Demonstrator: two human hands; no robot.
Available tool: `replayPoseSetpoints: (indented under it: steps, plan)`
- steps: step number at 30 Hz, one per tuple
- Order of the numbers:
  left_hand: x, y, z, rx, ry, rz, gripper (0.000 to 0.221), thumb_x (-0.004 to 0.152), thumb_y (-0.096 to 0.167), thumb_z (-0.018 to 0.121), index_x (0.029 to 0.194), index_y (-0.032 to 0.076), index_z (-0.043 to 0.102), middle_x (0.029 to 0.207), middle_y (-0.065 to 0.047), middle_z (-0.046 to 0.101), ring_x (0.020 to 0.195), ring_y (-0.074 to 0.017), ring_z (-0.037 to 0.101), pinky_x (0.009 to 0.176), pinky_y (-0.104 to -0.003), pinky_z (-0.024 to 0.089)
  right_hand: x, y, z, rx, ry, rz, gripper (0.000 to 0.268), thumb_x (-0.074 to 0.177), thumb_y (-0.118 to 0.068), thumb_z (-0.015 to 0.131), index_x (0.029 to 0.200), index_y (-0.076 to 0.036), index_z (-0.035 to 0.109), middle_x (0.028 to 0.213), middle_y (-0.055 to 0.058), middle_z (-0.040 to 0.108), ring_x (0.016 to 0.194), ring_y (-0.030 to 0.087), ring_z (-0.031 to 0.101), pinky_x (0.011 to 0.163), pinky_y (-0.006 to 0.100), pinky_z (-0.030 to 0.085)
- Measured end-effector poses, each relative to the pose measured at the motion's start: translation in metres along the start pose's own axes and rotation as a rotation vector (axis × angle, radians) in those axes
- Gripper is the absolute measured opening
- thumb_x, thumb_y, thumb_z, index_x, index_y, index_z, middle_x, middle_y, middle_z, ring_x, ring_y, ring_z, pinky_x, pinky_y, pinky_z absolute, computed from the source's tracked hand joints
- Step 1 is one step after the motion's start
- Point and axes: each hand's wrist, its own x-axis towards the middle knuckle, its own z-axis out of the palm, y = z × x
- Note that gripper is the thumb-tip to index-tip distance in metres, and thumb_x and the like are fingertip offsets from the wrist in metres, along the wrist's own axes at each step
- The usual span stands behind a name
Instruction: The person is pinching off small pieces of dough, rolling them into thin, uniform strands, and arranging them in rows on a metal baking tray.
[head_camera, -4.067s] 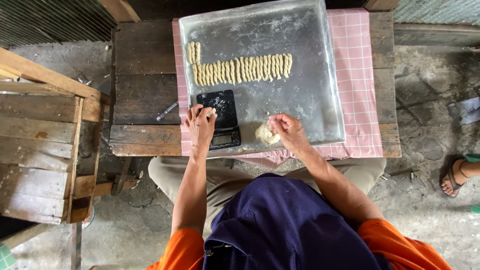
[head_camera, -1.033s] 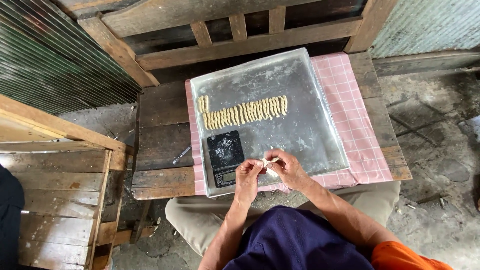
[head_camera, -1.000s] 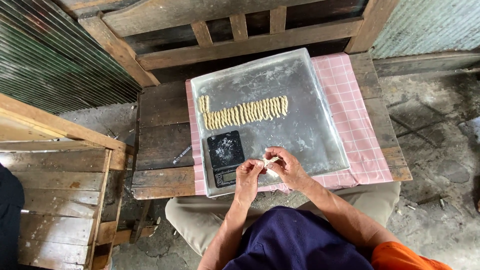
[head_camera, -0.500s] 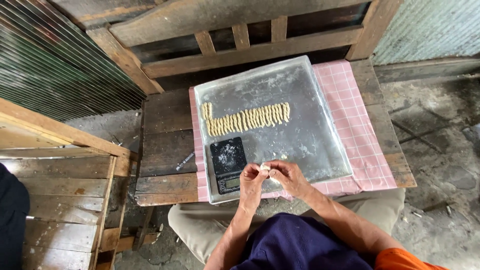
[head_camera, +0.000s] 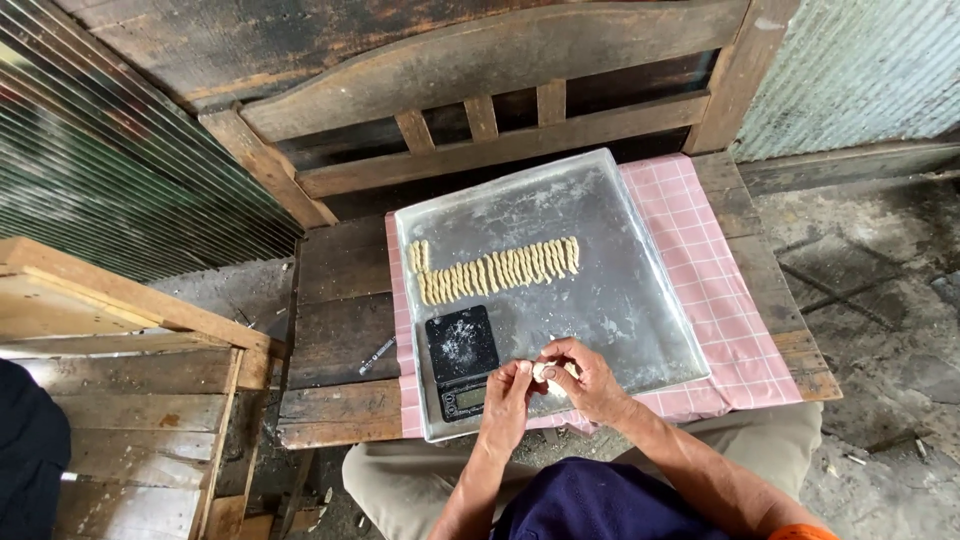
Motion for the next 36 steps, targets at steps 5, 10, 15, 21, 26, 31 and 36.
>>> replayPoseSetpoints:
  steps: [5,10,15,21,26,31,36]
  plan:
    - [-0.004,-0.017,0.002,0.034,0.023,0.085,0.029,0.107,0.036,0.053,0.096,0.012,0.066,0.082,0.0,0.063,0.071,-0.0099,0.056,0.067,-0.025,0.05,0.005,-0.002,-0.002,-0.087,0.06,-0.099,0.015,0.1,-0.013,0.063,0.112,-0.006,0.066,0.102,0.009,0.073,0.083,0.017,0.072,0.073,0.026,0.063]
    - [0.002,-0.029,-0.002,-0.269,-0.056,-0.008,0.034,0.105,0.036,0.058,0.1,0.005,0.069,0.086,-0.006,0.067,0.072,-0.0136,0.06,0.071,-0.027,0.055,0.005,-0.002,0.001,-0.042,-0.076,-0.079,0.031,0.105,-0.028,0.051,0.123,-0.007,0.065,0.106,0.009,0.069,0.075,0.014,0.067,0.067,0.025,0.061]
    - [-0.004,-0.012,0.004,0.113,0.033,0.057,0.038,0.104,0.05,0.05,0.092,0.016,0.062,0.079,0.003,0.059,0.072,-0.0097,0.054,0.07,-0.026,0.05,0.002,0.003,0.004,0.037,-0.096,-0.007,0.026,0.108,-0.032,0.048,0.1,-0.011,0.061,0.085,0.001,0.059,0.063,0.011,0.051,0.059,0.024,0.05]
    - [-0.004,-0.03,0.005,0.243,0.14,0.053,0.039,0.104,0.047,0.051,0.095,0.011,0.065,0.081,-0.002,0.067,0.07,-0.0121,0.06,0.066,-0.027,0.053,-0.003,0.016,0.01,-0.11,0.052,0.063,0.025,0.103,-0.032,0.059,0.102,-0.012,0.074,0.076,-0.001,0.071,0.049,0.005,0.046,0.043,0.019,0.038]
    - [0.0,-0.022,0.011,0.153,0.233,0.03,0.036,0.103,0.042,0.058,0.082,0.013,0.063,0.072,-0.001,0.066,0.065,-0.0103,0.058,0.061,-0.026,0.045,-0.007,0.009,0.01,-0.076,0.041,0.189,0.033,0.104,-0.031,0.054,0.117,-0.01,0.076,0.064,-0.002,0.065,0.042,0.004,0.038,0.035,0.019,0.03]
    - [-0.004,-0.027,0.009,0.095,0.265,0.093,0.026,0.101,0.035,0.064,0.109,0.01,0.063,0.089,-0.004,0.066,0.074,-0.0118,0.061,0.064,-0.026,0.054,-0.004,0.0,0.006,-0.126,-0.072,0.301,0.035,0.098,-0.038,0.061,0.121,-0.016,0.075,0.091,-0.001,0.08,0.051,0.004,0.052,0.047,0.018,0.043]
    - [-0.003,-0.027,0.006,0.248,0.254,0.104,0.036,0.101,0.043,0.057,0.1,0.009,0.07,0.087,-0.007,0.076,0.073,-0.0149,0.07,0.066,-0.028,0.059,-0.006,0.01,0.004,-0.16,-0.083,0.135,0.036,0.101,-0.043,0.056,0.111,-0.013,0.074,0.094,0.003,0.081,0.06,0.008,0.069,0.05,0.019,0.054]
